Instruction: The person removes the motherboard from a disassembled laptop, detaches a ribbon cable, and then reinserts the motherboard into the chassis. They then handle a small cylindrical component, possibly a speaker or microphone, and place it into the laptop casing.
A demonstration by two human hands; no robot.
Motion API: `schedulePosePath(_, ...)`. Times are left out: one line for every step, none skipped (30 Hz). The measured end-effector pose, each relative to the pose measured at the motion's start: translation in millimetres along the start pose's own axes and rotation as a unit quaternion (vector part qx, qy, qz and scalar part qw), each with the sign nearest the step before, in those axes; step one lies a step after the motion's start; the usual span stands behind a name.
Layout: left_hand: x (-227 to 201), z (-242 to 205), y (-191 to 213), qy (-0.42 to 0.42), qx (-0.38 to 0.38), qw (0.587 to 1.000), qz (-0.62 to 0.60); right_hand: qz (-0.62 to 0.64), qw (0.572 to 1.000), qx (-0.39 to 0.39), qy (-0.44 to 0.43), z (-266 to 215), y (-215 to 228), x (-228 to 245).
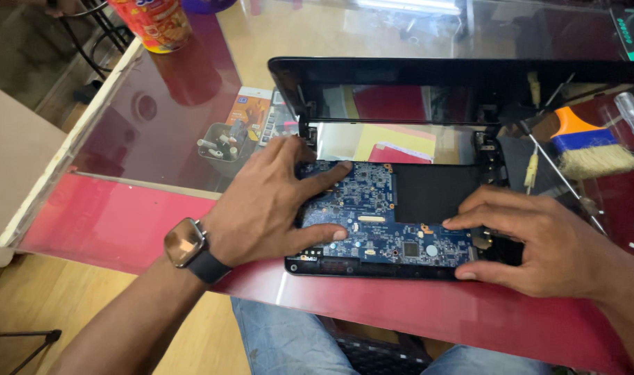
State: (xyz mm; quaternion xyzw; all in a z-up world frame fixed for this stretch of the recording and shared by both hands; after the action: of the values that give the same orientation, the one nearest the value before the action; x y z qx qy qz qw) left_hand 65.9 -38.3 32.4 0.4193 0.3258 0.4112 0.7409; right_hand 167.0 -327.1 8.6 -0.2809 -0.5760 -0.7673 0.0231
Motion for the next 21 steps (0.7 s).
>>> schedulePosePath(-0.6,-0.3,-0.3,-0.002,0.002,1.000,-0.002,0.001,1.000,-0.001,-0.003,0.4,0.2,-0.1)
schedulePosePath(-0.6,-0.7,-1.1,0.002,0.009,1.000,0.006,-0.001,1.000,0.006,-0.004,0.8,-0.4,0.3)
schedulePosePath(-0.2,-1.2,-1.1,0.007,0.015,1.000,0.015,-0.004,1.000,0.012,-0.004,2.2,-0.6,0.8)
schedulePosePath(-1.0,-0.5,-0.5,0.005,0.016,1.000,0.015,-0.004,1.000,0.011,-0.005,1.7,-0.8,1.4)
schedulePosePath(-0.8,0.0,-0.8,0.012,0.029,0.999,0.017,-0.007,1.000,0.004,0.001,2.1,0.0,2.6)
schedulePosePath(-0.7,0.3,-0.8,0.019,0.042,0.999,0.019,-0.009,1.000,-0.004,0.006,2.4,0.7,4.1)
schedulePosePath(-0.6,1.2,-1.3,0.019,0.042,0.999,0.020,-0.009,1.000,-0.005,0.007,2.3,0.7,4.7)
schedulePosePath(-0.5,2.0,-2.1,0.018,0.045,0.999,0.016,-0.023,1.000,-0.010,0.010,2.0,1.2,5.5)
schedulePosePath(-0.4,2.7,-2.9,0.017,0.048,0.999,0.013,-0.038,0.999,-0.015,0.013,1.9,1.4,6.4)
schedulePosePath(0.1,3.3,-4.4,0.017,0.048,0.999,0.014,-0.038,0.999,-0.016,0.013,1.7,1.2,6.3)
schedulePosePath(-0.4,3.6,-5.9,0.010,0.048,0.999,-0.004,-0.052,0.998,-0.018,0.011,1.1,1.0,6.0)
schedulePosePath(-0.8,4.0,-7.5,0.003,0.048,0.999,-0.022,-0.067,0.998,-0.020,0.008,0.6,0.9,5.7)
schedulePosePath(-0.2,2.9,-8.6,0.003,0.048,0.999,-0.021,-0.067,0.998,-0.020,0.009,1.0,1.7,5.6)
schedulePosePath(0.9,2.0,-10.3,0.010,0.052,0.998,-0.035,-0.080,0.996,-0.021,0.022,1.3,2.6,6.6)
schedulePosePath(2.1,1.8,-12.6,0.016,0.057,0.997,-0.051,-0.093,0.995,-0.023,0.033,1.0,3.7,7.4)
schedulePosePath(0.8,2.7,-10.1,0.015,0.057,0.997,-0.050,-0.094,0.995,-0.023,0.033,0.3,5.9,7.1)
schedulePosePath(0.5,2.9,-8.8,0.026,0.068,0.995,-0.065,-0.095,0.995,-0.006,0.024,-0.3,5.7,5.9)
schedulePosePath(0.4,3.0,-7.6,0.038,0.080,0.993,-0.079,-0.097,0.995,0.012,0.016,-0.9,5.2,4.7)
schedulePosePath(0.8,2.5,-7.0,0.038,0.081,0.993,-0.079,-0.096,0.995,0.012,0.016,-1.0,5.8,5.3)
schedulePosePath(0.4,1.8,-6.3,0.029,0.083,0.993,-0.083,-0.098,0.995,0.016,0.027,-1.0,5.7,7.2)
schedulePosePath(0.1,1.4,-5.5,0.020,0.085,0.992,-0.087,-0.102,0.994,0.021,0.040,-0.7,6.3,9.0)
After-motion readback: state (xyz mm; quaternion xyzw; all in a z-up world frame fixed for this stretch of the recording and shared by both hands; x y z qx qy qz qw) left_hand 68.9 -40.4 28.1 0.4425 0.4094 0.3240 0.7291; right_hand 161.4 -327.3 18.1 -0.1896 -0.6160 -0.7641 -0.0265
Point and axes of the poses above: each hand's wrist, its own z-axis towards the middle knuckle, its own y-axis out of the back of the hand, x = y × z, the point moved 5 cm from there along z, towards the middle knuckle, and after that the axes turned 3 degrees about y, right-handed, at the moved point
